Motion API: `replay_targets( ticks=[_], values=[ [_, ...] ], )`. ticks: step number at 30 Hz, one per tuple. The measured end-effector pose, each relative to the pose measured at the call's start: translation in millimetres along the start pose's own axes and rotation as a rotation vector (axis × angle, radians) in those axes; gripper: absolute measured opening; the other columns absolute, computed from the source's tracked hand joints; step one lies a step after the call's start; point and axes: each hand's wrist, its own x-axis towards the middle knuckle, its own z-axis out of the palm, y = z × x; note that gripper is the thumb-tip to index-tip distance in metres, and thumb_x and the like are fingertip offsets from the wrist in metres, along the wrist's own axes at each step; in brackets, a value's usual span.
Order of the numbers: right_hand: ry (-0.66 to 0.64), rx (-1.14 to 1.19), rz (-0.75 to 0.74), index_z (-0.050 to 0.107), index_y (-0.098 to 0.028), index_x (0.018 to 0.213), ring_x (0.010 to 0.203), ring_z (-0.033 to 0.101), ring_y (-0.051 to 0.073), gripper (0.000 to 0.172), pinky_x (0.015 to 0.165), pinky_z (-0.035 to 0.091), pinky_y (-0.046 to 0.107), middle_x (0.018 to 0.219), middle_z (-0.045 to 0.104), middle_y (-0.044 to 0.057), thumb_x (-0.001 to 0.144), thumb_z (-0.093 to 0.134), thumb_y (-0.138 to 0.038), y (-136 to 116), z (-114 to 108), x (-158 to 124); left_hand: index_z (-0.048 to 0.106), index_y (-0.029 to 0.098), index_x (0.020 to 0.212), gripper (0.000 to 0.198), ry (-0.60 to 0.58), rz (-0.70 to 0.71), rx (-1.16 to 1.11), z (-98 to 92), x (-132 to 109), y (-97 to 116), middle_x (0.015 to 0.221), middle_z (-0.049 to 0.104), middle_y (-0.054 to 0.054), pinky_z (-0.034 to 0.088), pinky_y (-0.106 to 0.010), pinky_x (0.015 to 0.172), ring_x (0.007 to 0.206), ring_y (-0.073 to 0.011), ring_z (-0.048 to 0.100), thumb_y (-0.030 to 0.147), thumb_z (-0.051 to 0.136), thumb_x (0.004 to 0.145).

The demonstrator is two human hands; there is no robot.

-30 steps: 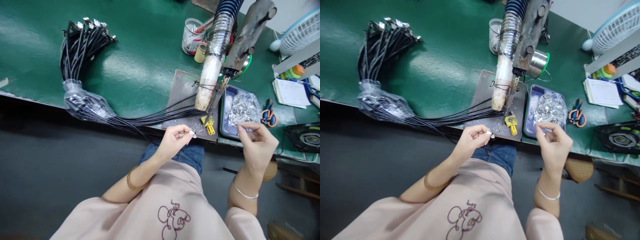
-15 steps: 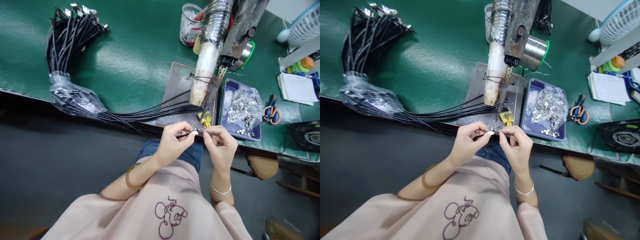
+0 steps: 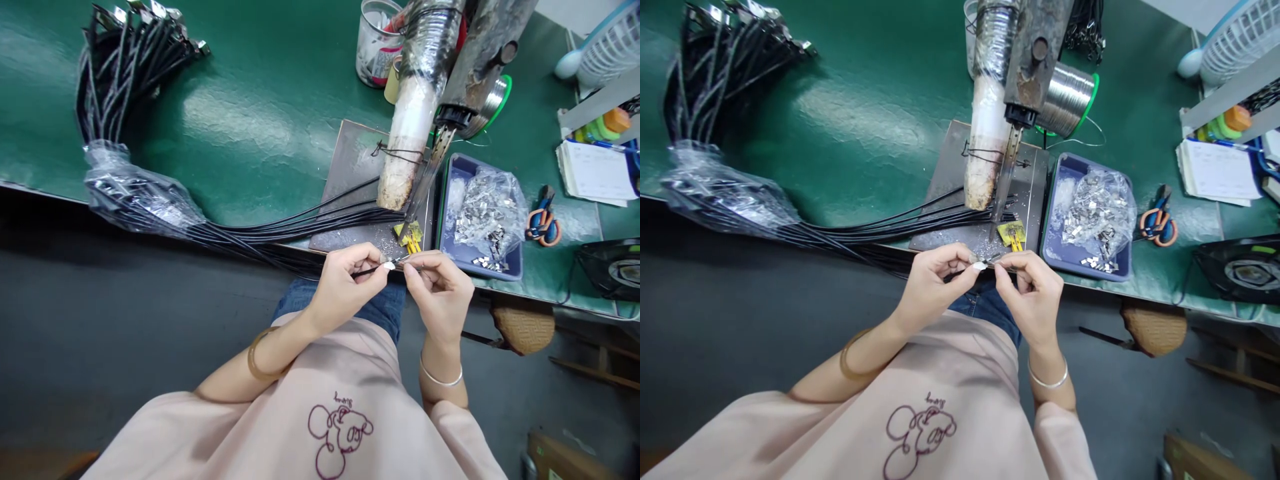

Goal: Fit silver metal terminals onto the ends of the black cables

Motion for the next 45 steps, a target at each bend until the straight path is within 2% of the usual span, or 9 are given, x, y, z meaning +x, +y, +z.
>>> replay_targets(
  ticks=[15,22,26,28,33,35,39,42,45],
  values=[
    [0.013,-0.075,-0.052,0.068,-0.019,0.081,0.047,0.034,0.004,0.01,0.044,0.029,0.023,0.082,0.069,0.0,0.09,0.068,-0.023,-3.9,1.2,0.0,0.052,0.016,0.068,0.017,-0.014,0.038,0.021,-0.8,0.2,-1.7,0.06,0.039,0.006,0.027,-0.021,0.048,0.053,-0.0062,0.033,0.017,0.06,0.083],
    [0.013,-0.276,-0.222,0.066,-0.021,0.081,0.049,0.036,0.006,0.011,0.051,0.035,0.024,0.072,0.064,-0.004,0.091,0.069,-0.019,-4.9,-1.4,-1.4,0.055,0.015,0.067,0.017,-0.04,0.153,0.114,-2.7,-0.1,0.7,0.06,0.041,0.006,0.029,-0.018,0.047,0.053,-0.0057,0.034,0.01,0.06,0.082],
    [0.026,-0.228,-0.165,0.07,-0.023,0.099,0.049,0.033,0.006,0.008,0.05,0.034,0.025,0.084,0.069,-0.002,0.092,0.07,-0.023,-2.3,-8.3,1.5,0.054,0.016,0.068,0.018,-0.064,0.185,0.123,-5.0,-0.1,3.4,0.06,0.041,0.007,0.029,-0.018,0.046,0.052,-0.006,0.033,0.009,0.06,0.084],
    [-0.056,-0.169,-0.112,0.07,-0.022,0.094,0.05,0.036,0.007,0.006,0.051,0.034,0.026,0.082,0.068,-0.001,0.094,0.067,-0.027,-1.2,-11.7,4.5,0.056,0.016,0.071,0.017,-0.08,0.273,0.18,-6.4,-0.3,3.4,0.061,0.045,0.006,0.032,-0.02,0.048,0.052,-0.0069,0.035,0.009,0.061,0.085],
    [-0.259,-0.112,0.034,0.055,-0.019,0.065,0.05,0.037,0.007,0.037,0.048,0.029,0.025,0.056,0.047,-0.005,0.097,0.063,-0.036,0.2,-16.2,10.0,0.063,0.016,0.077,0.017,-0.025,0.658,0.458,-5.9,-2.5,-1.9,0.065,0.057,0.001,0.044,-0.024,0.063,0.062,-0.0114,0.047,0.004,0.056,0.088],
    [-0.164,-0.151,0.012,0.058,-0.019,0.066,0.048,0.035,0.006,0.034,0.046,0.027,0.024,0.055,0.046,-0.006,0.094,0.068,-0.036,-0.5,-16.4,9.4,0.063,0.015,0.078,0.016,-0.012,0.599,0.431,-5.0,-3.1,-3.2,0.066,0.059,0.0,0.043,-0.023,0.058,0.06,-0.0103,0.048,0.005,0.056,0.089],
    [0.148,0.016,-0.066,0.066,-0.022,0.106,0.047,0.048,0.008,0.016,0.044,0.034,0.022,0.061,0.056,-0.006,0.094,0.067,-0.033,-3.3,-15.7,5.5,0.069,0.012,0.085,0.01,-0.044,0.15,0.143,-6.5,-0.1,-1.3,0.063,0.059,0.001,0.039,-0.018,0.048,0.052,-0.0072,0.047,0.017,0.061,0.09],
    [0.204,0.082,-0.094,0.06,-0.023,0.12,0.045,0.058,0.009,0.023,0.042,0.042,0.021,0.073,0.07,-0.004,0.097,0.061,-0.024,-4.0,-13.6,2.7,0.073,0.011,0.088,0.013,-0.063,-0.022,-0.045,-8.6,5.6,1.3,0.068,0.067,-0.002,0.051,-0.02,0.058,0.058,-0.0093,0.057,0.022,0.068,0.086],
    [0.184,-0.082,-0.192,0.065,-0.024,0.108,0.063,0.074,0.013,0.017,0.06,0.06,0.026,0.087,0.078,0.0,0.093,0.066,-0.016,-2.4,-8.5,1.2,0.075,0.011,0.083,0.012,-0.055,-0.081,-0.14,-8.7,11.6,3.4,0.081,0.076,-0.007,0.058,-0.023,0.069,0.07,-0.0133,0.067,0.021,0.07,0.082]
  ],
)
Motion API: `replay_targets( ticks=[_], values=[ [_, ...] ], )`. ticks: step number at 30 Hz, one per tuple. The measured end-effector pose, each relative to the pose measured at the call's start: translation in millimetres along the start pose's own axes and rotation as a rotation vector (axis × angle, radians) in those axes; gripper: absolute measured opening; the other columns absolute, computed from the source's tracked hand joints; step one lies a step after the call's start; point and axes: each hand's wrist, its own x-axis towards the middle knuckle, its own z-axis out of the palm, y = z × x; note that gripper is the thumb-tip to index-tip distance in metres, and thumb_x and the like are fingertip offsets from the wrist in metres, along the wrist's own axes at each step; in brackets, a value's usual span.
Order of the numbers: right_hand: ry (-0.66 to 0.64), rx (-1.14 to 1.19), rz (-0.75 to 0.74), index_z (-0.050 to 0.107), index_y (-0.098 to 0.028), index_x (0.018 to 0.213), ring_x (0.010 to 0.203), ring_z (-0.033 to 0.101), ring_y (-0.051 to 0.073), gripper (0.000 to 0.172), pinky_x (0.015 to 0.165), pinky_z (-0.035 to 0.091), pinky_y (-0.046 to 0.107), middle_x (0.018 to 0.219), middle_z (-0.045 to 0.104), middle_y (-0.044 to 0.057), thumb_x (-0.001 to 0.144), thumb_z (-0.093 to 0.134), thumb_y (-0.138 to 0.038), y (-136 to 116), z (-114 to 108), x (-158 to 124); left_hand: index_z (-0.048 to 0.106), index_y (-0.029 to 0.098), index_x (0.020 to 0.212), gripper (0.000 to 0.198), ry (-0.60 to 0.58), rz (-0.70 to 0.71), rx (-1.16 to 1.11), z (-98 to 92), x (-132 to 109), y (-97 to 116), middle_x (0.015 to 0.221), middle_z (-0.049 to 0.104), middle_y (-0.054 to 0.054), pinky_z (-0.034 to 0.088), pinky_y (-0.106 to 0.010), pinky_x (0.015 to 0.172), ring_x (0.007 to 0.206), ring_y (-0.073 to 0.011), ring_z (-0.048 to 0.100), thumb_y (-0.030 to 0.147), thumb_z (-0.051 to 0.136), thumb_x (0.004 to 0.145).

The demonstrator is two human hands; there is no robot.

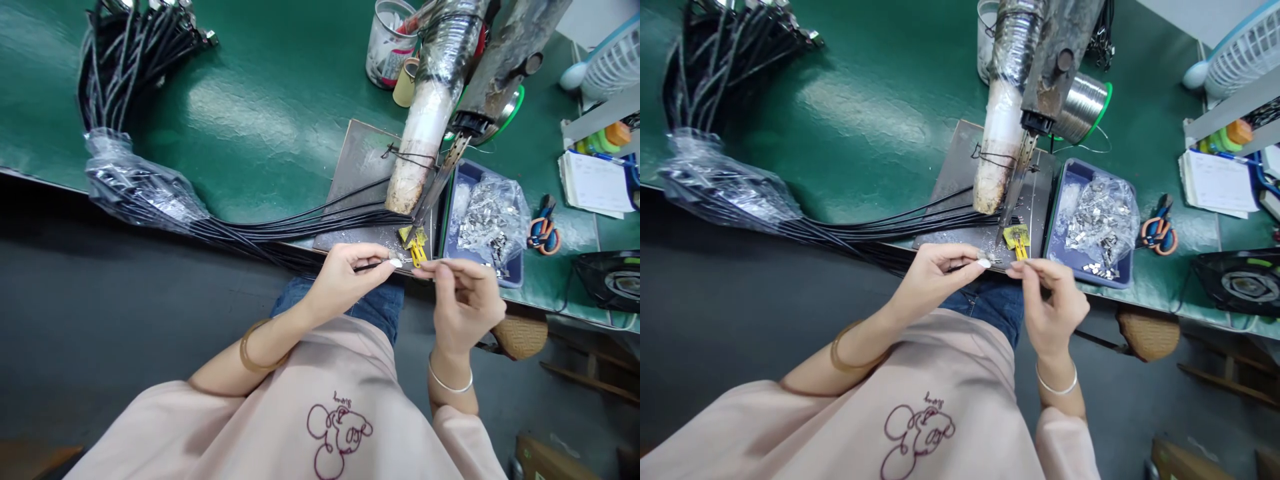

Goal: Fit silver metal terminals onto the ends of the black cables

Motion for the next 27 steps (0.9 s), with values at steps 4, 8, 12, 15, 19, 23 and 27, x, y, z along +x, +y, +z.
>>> replay_targets(
  ticks=[4,8,12,15,19,23,27],
  values=[
    [-0.071,-0.185,-0.281,0.067,-0.024,0.097,0.089,0.077,0.018,0.022,0.08,0.064,0.032,0.1,0.079,0.003,0.085,0.072,-0.006,3.8,9.5,-0.9,0.075,0.012,0.078,0.009,0.024,0.019,-0.001,2.3,6.1,1.2,0.076,0.074,-0.006,0.057,-0.022,0.065,0.069,-0.0137,0.067,0.02,0.07,0.079],
    [-0.07,-0.211,-0.336,0.065,-0.025,0.098,0.09,0.076,0.017,0.025,0.077,0.064,0.031,0.104,0.078,0.004,0.085,0.071,-0.005,8.4,16.8,0.4,0.073,0.012,0.074,0.009,0.051,0.043,0.04,3.5,10.0,1.2,0.071,0.07,-0.004,0.051,-0.019,0.058,0.064,-0.0116,0.062,0.019,0.069,0.079],
    [-0.061,-0.187,-0.316,0.065,-0.025,0.096,0.089,0.076,0.018,0.024,0.079,0.063,0.033,0.1,0.078,0.003,0.085,0.071,-0.005,10.6,20.1,2.7,0.072,0.012,0.076,0.009,0.062,0.052,0.058,3.9,11.5,2.5,0.072,0.069,-0.004,0.05,-0.018,0.059,0.065,-0.0109,0.061,0.018,0.068,0.079],
    [-0.05,-0.163,-0.301,0.066,-0.024,0.095,0.09,0.075,0.017,0.021,0.079,0.064,0.033,0.1,0.078,0.002,0.086,0.071,-0.006,9.9,21.5,4.9,0.072,0.012,0.077,0.008,0.073,0.068,0.087,4.9,11.7,4.2,0.072,0.068,-0.003,0.048,-0.017,0.057,0.065,-0.0102,0.06,0.017,0.067,0.08],
    [-0.036,-0.155,-0.29,0.067,-0.025,0.095,0.089,0.076,0.018,0.022,0.078,0.065,0.033,0.1,0.078,0.002,0.085,0.072,-0.006,7.6,22.5,7.8,0.072,0.012,0.078,0.008,0.092,0.1,0.141,6.0,12.1,5.2,0.074,0.068,-0.004,0.044,-0.017,0.054,0.064,-0.0102,0.058,0.018,0.066,0.082],
    [-0.051,-0.153,-0.298,0.065,-0.025,0.094,0.089,0.076,0.018,0.023,0.077,0.066,0.032,0.103,0.078,0.003,0.084,0.073,-0.006,8.8,20.9,5.7,0.072,0.012,0.078,0.007,0.084,0.112,0.151,4.4,12.3,5.4,0.073,0.067,-0.004,0.043,-0.017,0.052,0.061,-0.0096,0.055,0.017,0.066,0.081],
    [-0.117,-0.132,-0.289,0.062,-0.025,0.091,0.091,0.077,0.018,0.02,0.076,0.067,0.032,0.108,0.078,0.004,0.084,0.071,-0.008,12.9,17.0,-0.9,0.072,0.012,0.075,0.009,0.052,0.079,0.161,1.6,9.9,5.9,0.065,0.062,-0.001,0.037,-0.016,0.048,0.056,-0.0077,0.049,0.016,0.065,0.08]
  ],
)
